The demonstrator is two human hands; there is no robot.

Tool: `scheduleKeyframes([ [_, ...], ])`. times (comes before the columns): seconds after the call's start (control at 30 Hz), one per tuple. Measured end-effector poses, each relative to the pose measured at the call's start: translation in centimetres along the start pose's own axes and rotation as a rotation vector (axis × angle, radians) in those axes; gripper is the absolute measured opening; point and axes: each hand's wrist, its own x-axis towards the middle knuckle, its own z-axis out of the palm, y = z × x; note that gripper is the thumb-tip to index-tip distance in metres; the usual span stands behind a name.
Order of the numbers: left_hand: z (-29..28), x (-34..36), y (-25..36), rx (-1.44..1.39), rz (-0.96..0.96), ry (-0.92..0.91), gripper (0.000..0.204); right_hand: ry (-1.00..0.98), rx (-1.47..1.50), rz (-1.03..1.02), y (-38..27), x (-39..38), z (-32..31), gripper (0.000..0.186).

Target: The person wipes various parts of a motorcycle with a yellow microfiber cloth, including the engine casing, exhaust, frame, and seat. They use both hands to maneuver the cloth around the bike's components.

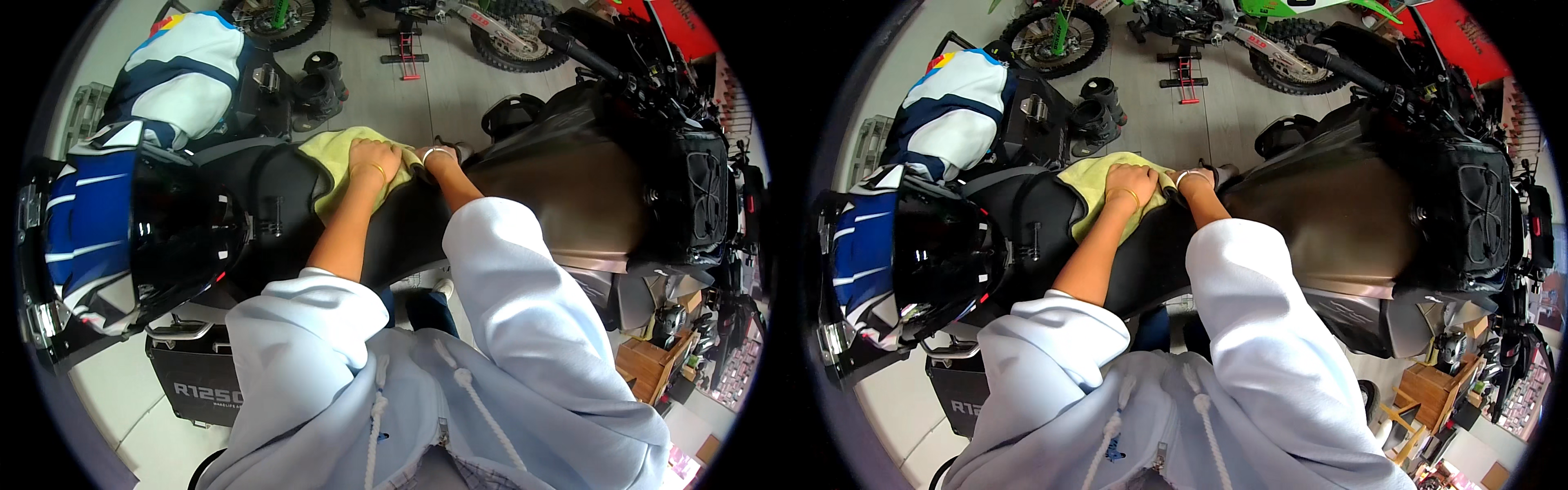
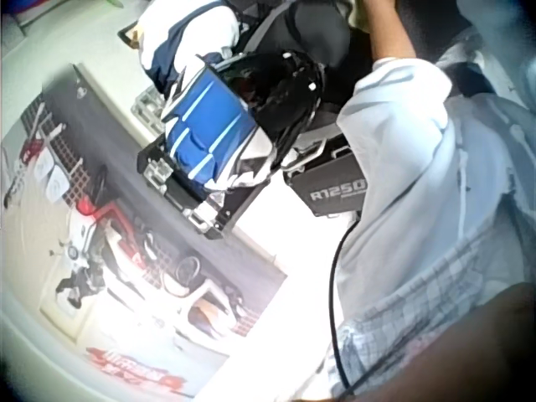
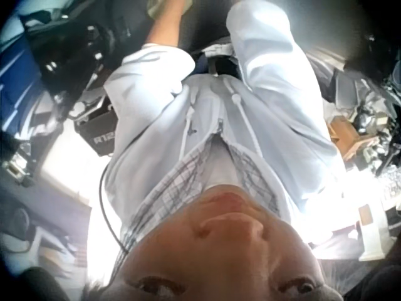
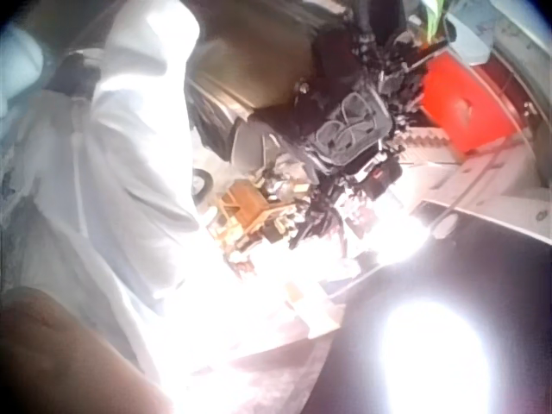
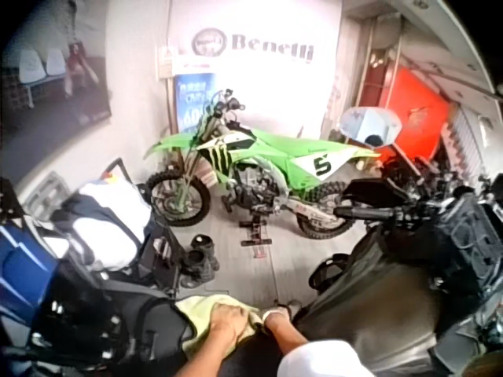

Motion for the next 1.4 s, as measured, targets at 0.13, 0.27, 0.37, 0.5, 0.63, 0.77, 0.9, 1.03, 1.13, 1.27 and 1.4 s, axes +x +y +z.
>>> scheduleKeyframes([
  [0.13, 1.0, -3.3, 0.2, -0.128, 0.031, 0.323, 0.034, 0.221, 0.043, -0.117, 0.8, -2.3, 1.7, 0.064],
  [0.27, 1.6, -6.4, 1.1, -0.190, 0.002, 0.505, 0.037, 0.454, 0.047, -0.182, 0.9, -5.0, 3.2, 0.058],
  [0.37, 1.8, -8.7, 1.9, -0.159, -0.053, 0.625, 0.039, 0.615, 0.068, -0.241, 0.5, -7.3, 4.1, 0.051],
  [0.5, 1.7, -12.1, 2.6, -0.132, -0.166, 0.566, 0.045, 0.798, 0.157, -0.332, 0.1, -10.3, 5.5, 0.044],
  [0.63, 1.8, -15.5, 3.2, -0.150, -0.222, 0.475, 0.050, 0.876, 0.185, -0.389, -0.1, -12.6, 7.3, 0.053],
  [0.77, 2.3, -18.4, 3.3, -0.033, -0.214, 0.454, 0.053, 0.909, 0.145, -0.424, -0.2, -14.5, 9.3, 0.059],
  [0.9, 3.1, -20.9, 3.5, -0.028, -0.190, 0.472, 0.053, 0.918, 0.115, -0.479, 0.0, -16.7, 11.3, 0.062],
  [1.03, 4.0, -23.8, 3.6, 0.010, -0.176, 0.470, 0.054, 0.932, 0.032, -0.530, 0.2, -19.2, 12.9, 0.062],
  [1.13, 4.5, -25.7, 3.2, 0.028, -0.139, 0.501, 0.054, 0.869, 0.038, -0.572, 0.1, -21.1, 13.8, 0.061],
  [1.27, 4.5, -28.4, 2.0, -0.122, -0.183, 0.465, 0.060, 0.664, 0.083, -0.637, -0.3, -23.1, 13.9, 0.062],
  [1.4, 3.9, -31.0, 0.3, -0.262, -0.320, 0.575, 0.069, 0.633, 0.029, -0.750, -2.3, -23.9, 13.6, 0.065],
])
